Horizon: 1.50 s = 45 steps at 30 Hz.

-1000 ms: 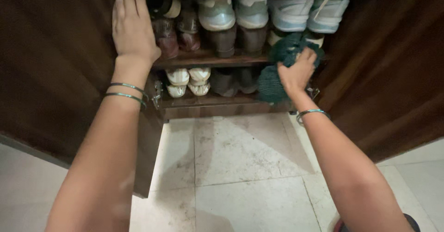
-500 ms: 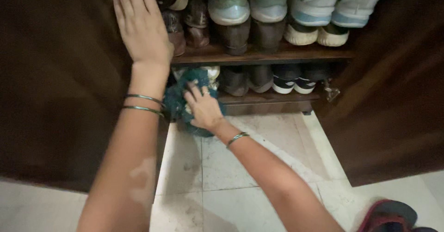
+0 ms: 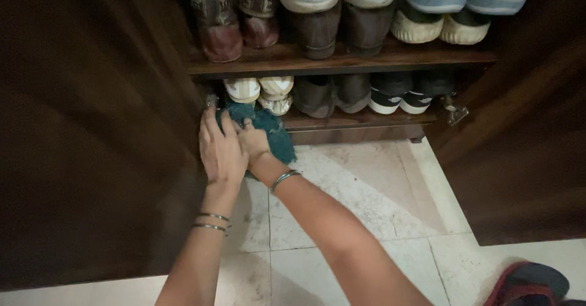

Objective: The person sits on the floor and organizes various shoes into a wooden shoe cabinet. They pick up pairs of sneakers, flats, and boots from the floor and place them on the shelves, arranging them neatly.

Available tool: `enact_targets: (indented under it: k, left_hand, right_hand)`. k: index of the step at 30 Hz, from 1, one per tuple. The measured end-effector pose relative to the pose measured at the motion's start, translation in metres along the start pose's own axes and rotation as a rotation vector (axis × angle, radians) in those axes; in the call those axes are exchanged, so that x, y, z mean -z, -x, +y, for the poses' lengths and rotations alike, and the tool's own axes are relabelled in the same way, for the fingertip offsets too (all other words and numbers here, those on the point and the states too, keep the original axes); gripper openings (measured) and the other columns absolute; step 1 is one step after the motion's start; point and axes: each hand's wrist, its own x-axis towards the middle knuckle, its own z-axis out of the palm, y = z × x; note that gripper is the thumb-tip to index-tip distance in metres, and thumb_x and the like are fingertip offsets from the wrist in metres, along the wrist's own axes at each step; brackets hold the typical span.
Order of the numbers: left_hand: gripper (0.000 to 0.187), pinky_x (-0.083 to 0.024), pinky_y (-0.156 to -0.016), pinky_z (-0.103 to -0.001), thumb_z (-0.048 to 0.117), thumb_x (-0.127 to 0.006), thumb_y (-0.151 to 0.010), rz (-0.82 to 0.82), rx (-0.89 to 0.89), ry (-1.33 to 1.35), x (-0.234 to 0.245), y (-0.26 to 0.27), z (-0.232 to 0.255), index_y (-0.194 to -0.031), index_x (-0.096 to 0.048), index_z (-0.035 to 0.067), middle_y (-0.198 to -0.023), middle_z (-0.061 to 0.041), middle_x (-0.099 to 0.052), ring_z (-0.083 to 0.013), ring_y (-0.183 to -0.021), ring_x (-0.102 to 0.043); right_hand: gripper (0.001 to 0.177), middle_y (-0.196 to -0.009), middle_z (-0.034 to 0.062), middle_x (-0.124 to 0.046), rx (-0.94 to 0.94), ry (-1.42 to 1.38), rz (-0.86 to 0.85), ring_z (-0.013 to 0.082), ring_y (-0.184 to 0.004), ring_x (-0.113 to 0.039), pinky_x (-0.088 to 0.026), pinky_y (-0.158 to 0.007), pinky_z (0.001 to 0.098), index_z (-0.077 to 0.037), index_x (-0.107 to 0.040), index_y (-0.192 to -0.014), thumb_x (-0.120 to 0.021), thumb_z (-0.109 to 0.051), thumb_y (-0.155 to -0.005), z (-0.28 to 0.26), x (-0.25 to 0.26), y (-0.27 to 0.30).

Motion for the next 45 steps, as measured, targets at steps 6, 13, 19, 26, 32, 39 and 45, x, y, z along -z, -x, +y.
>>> enact_targets:
  k: [6,13,19,26,32,39,45]
  left_hand:
    - [0.077,-0.033,-0.121,-0.043,0.004,-0.078,-0.072,-0.29,0.078,-0.04,-0.033,0.032,-0.017,-0.141,-0.046,-0.007,-0.149,-0.021,-0.047,-0.0384,-0.145,-0.037]
    - [0.083,-0.031,-0.124,-0.04,0.008,-0.075,-0.088,-0.213,-0.055,-0.226,-0.078,0.043,-0.025,-0.159,-0.033,-0.005,-0.166,-0.018,-0.036,-0.0316,-0.152,-0.034]
    - [0.102,-0.014,-0.127,-0.041,0.011,-0.074,-0.079,-0.622,0.099,-0.152,-0.083,0.026,-0.008,-0.16,-0.013,0.001,-0.17,-0.014,-0.013,-0.0292,-0.157,-0.014]
    - [0.089,-0.008,-0.125,-0.052,0.016,-0.061,-0.091,-0.559,0.03,-0.278,-0.115,0.029,-0.02,-0.162,-0.009,0.004,-0.171,-0.009,-0.011,-0.0232,-0.157,-0.011]
    - [0.095,-0.006,-0.126,-0.052,0.015,-0.062,-0.089,-0.715,0.078,-0.325,-0.1,0.022,-0.014,-0.164,-0.004,0.007,-0.173,-0.006,-0.007,-0.021,-0.158,-0.009]
    - [0.099,-0.004,-0.125,-0.054,0.014,-0.065,-0.087,-0.719,0.076,-0.321,-0.093,0.021,-0.01,-0.163,-0.002,0.007,-0.172,-0.008,-0.004,-0.0217,-0.158,-0.007]
    - [0.105,-0.004,-0.127,-0.052,0.015,-0.069,-0.085,-0.754,0.088,-0.325,-0.087,0.02,-0.005,-0.164,0.0,0.007,-0.173,-0.007,-0.002,-0.0213,-0.159,-0.007]
  right_hand:
    - [0.072,-0.144,0.0135,-0.047,-0.119,0.055,-0.191,0.0449,-0.126,-0.052,-0.055,-0.093,0.0442,-0.006,-0.055,-0.137,-0.08,-0.03,-0.073,0.04,0.059,0.04]
    - [0.055,-0.146,0.0149,-0.046,-0.108,0.402,-0.409,0.044,-0.143,-0.039,-0.048,-0.104,0.0554,-0.018,-0.061,-0.133,-0.073,-0.038,-0.084,0.058,0.066,0.056]
    - [0.075,-0.141,0.0135,-0.053,-0.095,0.043,-0.136,0.041,-0.126,-0.055,-0.055,-0.095,0.0426,-0.006,-0.052,-0.143,-0.078,-0.025,-0.075,0.05,0.039,0.044]
    - [0.087,-0.143,0.0103,-0.053,0.03,0.066,-0.063,0.0439,-0.12,-0.057,-0.057,-0.089,0.046,-0.011,-0.048,-0.147,-0.079,-0.019,-0.067,0.113,0.053,0.096]
    - [0.096,-0.143,0.0101,-0.051,0.022,0.098,-0.142,0.0413,-0.12,-0.056,-0.055,-0.091,0.0489,-0.012,-0.044,-0.148,-0.083,-0.023,-0.06,0.176,0.077,0.141]
    - [0.091,-0.151,0.012,-0.05,-0.23,0.115,-0.056,0.0389,-0.123,-0.058,-0.055,-0.097,0.0462,-0.016,-0.049,-0.146,-0.076,-0.018,-0.06,0.276,0.079,0.2]
    - [0.09,-0.15,0.0121,-0.047,-0.553,0.194,-0.09,0.0405,-0.124,-0.057,-0.054,-0.097,0.0482,-0.017,-0.045,-0.151,-0.078,-0.021,-0.067,0.341,0.091,0.243]
